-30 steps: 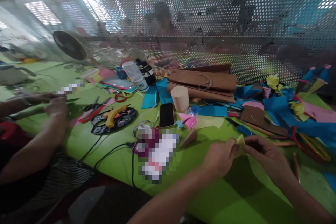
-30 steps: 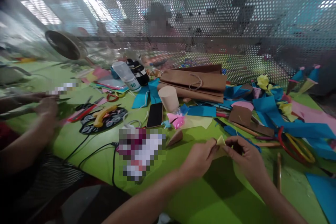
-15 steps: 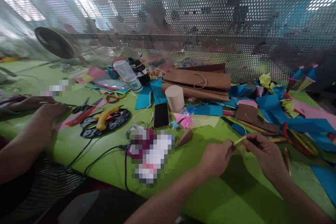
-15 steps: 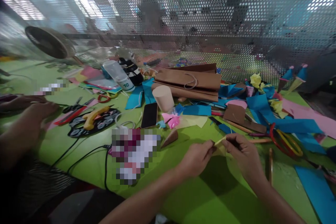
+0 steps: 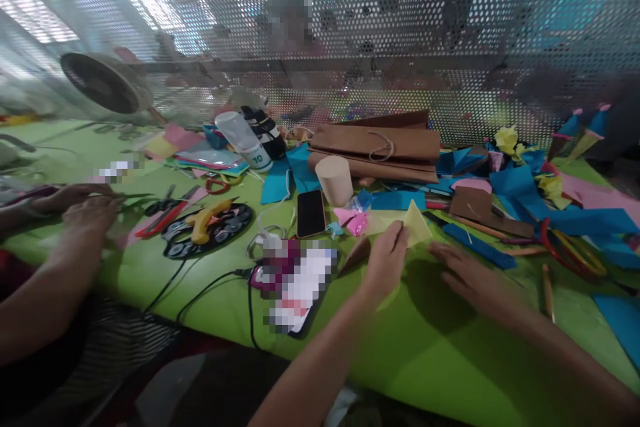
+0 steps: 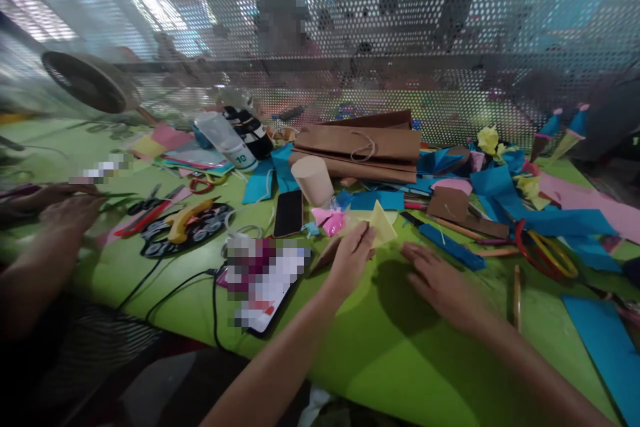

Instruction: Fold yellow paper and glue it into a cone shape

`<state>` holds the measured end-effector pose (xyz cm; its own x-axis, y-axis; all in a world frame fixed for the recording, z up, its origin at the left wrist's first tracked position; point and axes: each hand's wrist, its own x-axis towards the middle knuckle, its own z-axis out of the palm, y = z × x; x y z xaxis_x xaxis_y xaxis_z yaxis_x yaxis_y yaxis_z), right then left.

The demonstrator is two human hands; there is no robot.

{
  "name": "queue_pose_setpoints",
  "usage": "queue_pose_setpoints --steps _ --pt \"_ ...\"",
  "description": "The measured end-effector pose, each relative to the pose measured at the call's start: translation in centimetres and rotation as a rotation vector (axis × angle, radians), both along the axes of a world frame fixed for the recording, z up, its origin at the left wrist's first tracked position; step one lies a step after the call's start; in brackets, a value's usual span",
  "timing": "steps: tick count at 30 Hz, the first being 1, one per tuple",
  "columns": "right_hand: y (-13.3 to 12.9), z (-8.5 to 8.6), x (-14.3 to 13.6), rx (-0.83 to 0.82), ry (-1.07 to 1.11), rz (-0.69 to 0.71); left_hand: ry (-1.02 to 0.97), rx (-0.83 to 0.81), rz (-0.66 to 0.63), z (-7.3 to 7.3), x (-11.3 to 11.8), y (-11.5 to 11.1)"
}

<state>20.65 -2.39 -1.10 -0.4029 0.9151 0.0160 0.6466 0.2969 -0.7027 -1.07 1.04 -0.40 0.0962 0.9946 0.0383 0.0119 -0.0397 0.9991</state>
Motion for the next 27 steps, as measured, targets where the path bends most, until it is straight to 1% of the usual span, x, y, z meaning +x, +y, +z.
queue_pose_setpoints --steps 2,3,4,5,7,8,9,10,11,12,13,14,15,17,18,19,20,21,22,24,25,27 --pt "-2.0 -1.0 -0.1 0.048 -0.128 0.102 -0.095 -0.029 0.003 0.0 0.1 0.1" --pt "-3.6 -1.6 0.1 0.071 -0.169 0.139 -0.145 -0.039 0.01 0.2 0.1 0.1" --pt "-5.4 -2.0 0.5 0.068 -0.194 0.196 -0.196 -0.049 0.022 0.4 0.0 0.1" --pt "-7.4 -2.4 1.2 0.057 -0.201 0.222 -0.244 -0.06 0.036 0.7 0.0 0.1" --pt "-11.0 -2.6 2.9 0.004 -0.169 0.224 -0.325 -0.083 0.057 1.4 -0.1 0.1" --pt "-12.3 -2.4 3.7 -0.02 -0.137 0.213 -0.354 -0.091 0.061 1.6 -0.1 0.1" --pt "-12.9 -2.0 4.3 -0.041 -0.104 0.195 -0.375 -0.093 0.061 1.9 -0.1 0.0" --pt "-12.9 -1.3 4.6 -0.062 -0.08 0.167 -0.386 -0.088 0.057 2.0 -0.1 0.0" --pt "-12.2 -0.4 4.4 -0.085 -0.073 0.143 -0.389 -0.079 0.049 2.0 0.0 -0.1" --pt "-10.8 0.5 3.8 -0.102 -0.09 0.117 -0.385 -0.068 0.039 1.9 0.1 -0.2" --pt "-9.0 1.4 2.7 -0.106 -0.11 0.054 -0.376 -0.059 0.027 1.7 0.2 -0.3" --pt "-6.8 2.1 1.3 -0.088 -0.107 0.032 -0.367 -0.056 0.013 1.4 0.3 -0.3" --pt "-4.6 2.7 -0.3 -0.06 -0.086 0.049 -0.359 -0.056 -0.002 1.1 0.4 -0.3" --pt "-1.0 3.0 -3.3 0.037 0.003 0.042 -0.354 -0.064 -0.03 0.6 0.6 -0.2" --pt "0.0 2.8 -4.4 0.084 0.05 0.019 -0.362 -0.067 -0.04 0.5 0.6 -0.1" --pt "0.4 2.3 -5.1 0.101 0.056 0.017 -0.375 -0.074 -0.046 0.4 0.6 0.0" --pt "0.1 1.7 -5.3 0.117 0.047 0.024 -0.389 -0.083 -0.051 0.5 0.5 0.1" --pt "-0.9 0.8 -4.9 0.127 -0.004 0.071 -0.405 -0.095 -0.053 0.6 0.5 0.1" --pt "-2.4 -0.1 -4.2 0.129 -0.064 0.117 -0.42 -0.11 -0.054 0.7 0.4 0.1" --pt "-6.5 -2.2 -1.7 0.064 -0.191 0.213 -0.436 -0.138 -0.06 1.1 0.4 0.0" --pt "-8.9 -3.1 -0.2 0.051 -0.216 0.223 -0.436 -0.144 -0.065 1.3 0.3 -0.2" --pt "-13.4 -4.4 2.5 0.06 -0.208 0.125 -0.432 -0.138 -0.081 1.5 0.3 -0.5"
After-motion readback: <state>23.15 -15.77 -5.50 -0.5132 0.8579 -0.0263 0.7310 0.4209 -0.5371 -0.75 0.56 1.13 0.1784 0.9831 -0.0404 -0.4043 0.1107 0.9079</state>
